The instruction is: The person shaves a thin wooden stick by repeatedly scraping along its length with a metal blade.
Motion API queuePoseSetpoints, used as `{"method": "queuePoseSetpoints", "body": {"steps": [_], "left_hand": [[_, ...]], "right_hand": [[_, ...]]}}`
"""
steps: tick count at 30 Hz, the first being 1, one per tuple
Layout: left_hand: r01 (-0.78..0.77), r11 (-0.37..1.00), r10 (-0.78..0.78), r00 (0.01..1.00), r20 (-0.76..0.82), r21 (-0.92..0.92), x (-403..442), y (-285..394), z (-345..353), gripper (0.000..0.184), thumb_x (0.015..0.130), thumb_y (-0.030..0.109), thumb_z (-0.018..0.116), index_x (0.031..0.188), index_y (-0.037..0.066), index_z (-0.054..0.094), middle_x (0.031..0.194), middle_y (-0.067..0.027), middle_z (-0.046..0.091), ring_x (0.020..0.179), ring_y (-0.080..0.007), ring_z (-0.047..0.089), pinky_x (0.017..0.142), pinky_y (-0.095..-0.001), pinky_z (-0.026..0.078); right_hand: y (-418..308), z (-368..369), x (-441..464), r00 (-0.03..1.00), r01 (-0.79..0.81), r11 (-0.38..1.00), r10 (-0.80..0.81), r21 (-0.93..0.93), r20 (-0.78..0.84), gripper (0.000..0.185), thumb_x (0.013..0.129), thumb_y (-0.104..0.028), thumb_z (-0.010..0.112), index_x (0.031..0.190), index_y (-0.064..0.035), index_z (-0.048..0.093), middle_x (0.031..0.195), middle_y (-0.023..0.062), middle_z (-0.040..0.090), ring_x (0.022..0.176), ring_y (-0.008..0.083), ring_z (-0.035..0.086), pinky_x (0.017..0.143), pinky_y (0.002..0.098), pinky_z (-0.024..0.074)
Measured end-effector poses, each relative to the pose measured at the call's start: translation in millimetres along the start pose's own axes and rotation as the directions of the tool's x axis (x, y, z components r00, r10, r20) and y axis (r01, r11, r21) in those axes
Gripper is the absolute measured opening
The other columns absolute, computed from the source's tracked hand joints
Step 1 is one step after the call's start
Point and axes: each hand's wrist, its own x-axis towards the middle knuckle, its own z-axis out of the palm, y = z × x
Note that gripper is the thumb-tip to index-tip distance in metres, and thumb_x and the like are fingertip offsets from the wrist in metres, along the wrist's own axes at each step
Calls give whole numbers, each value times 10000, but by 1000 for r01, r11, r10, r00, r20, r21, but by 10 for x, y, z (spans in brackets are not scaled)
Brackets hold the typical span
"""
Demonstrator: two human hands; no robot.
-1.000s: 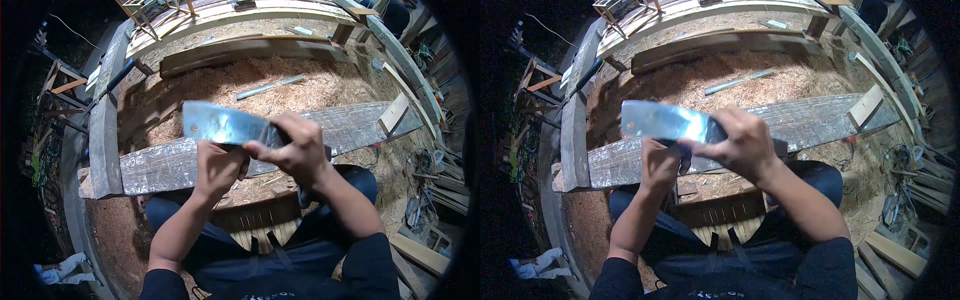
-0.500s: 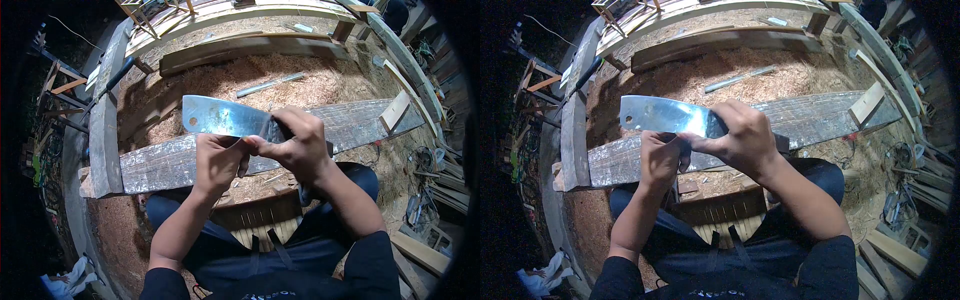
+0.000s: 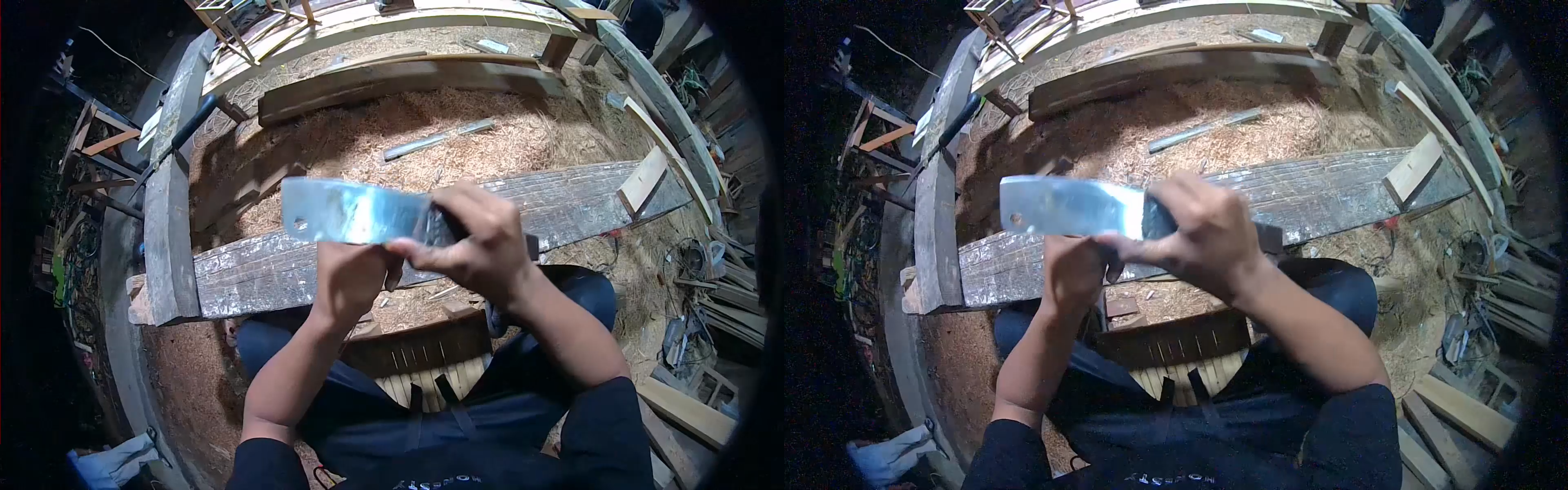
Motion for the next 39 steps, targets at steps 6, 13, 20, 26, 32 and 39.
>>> {"method": "queuePoseSetpoints", "body": {"steps": [6,13,20,26,32,39], "left_hand": [[-38,831,9,998,-55,-555,-46,-21,44,132,923,45,677,829,-44,702,621,-48,624,488,-81,542,397,-241,385],[-36,973,18,997,-80,-230,-34,34,49,179,915,55,703,763,-39,711,599,-41,611,466,-72,512,398,-231,360],[-84,978,73,995,-65,-193,-36,-65,18,196,912,34,686,723,-12,653,581,-25,586,472,-71,503,399,-237,354],[-75,963,71,997,-24,-258,-17,-30,15,109,900,26,675,798,-7,657,642,-41,617,490,-88,550,402,-237,396],[-133,926,133,991,-25,-352,-30,-2,15,146,910,62,690,790,-17,664,635,-41,622,490,-84,549,405,-238,399],[-293,942,289,956,-44,-165,-12,-100,27,209,935,131,667,793,-19,639,633,-43,595,468,-86,512,401,-234,366]], "right_hand": [[2,30,-55,998,-36,999,34,33,52,572,831,-588,719,858,-17,695,713,82,597,594,194,621,433,323,530],[-11,-34,-26,991,-101,993,95,60,97,523,770,-477,821,858,15,669,769,125,637,661,261,649,584,369,545],[-43,-43,-30,980,-189,975,180,113,89,497,783,-470,813,873,-1,672,760,115,623,657,255,652,566,360,540],[24,31,-39,1000,-17,1000,17,-13,17,305,851,-533,703,897,-232,734,756,79,632,626,207,652,472,312,551],[-34,31,-87,984,-169,982,164,80,69,541,825,-595,705,831,-54,700,717,85,609,610,206,644,471,326,556],[-64,-9,-78,971,-217,970,202,114,127,531,788,-491,801,875,15,664,732,97,611,658,236,653,544,349,549]]}}
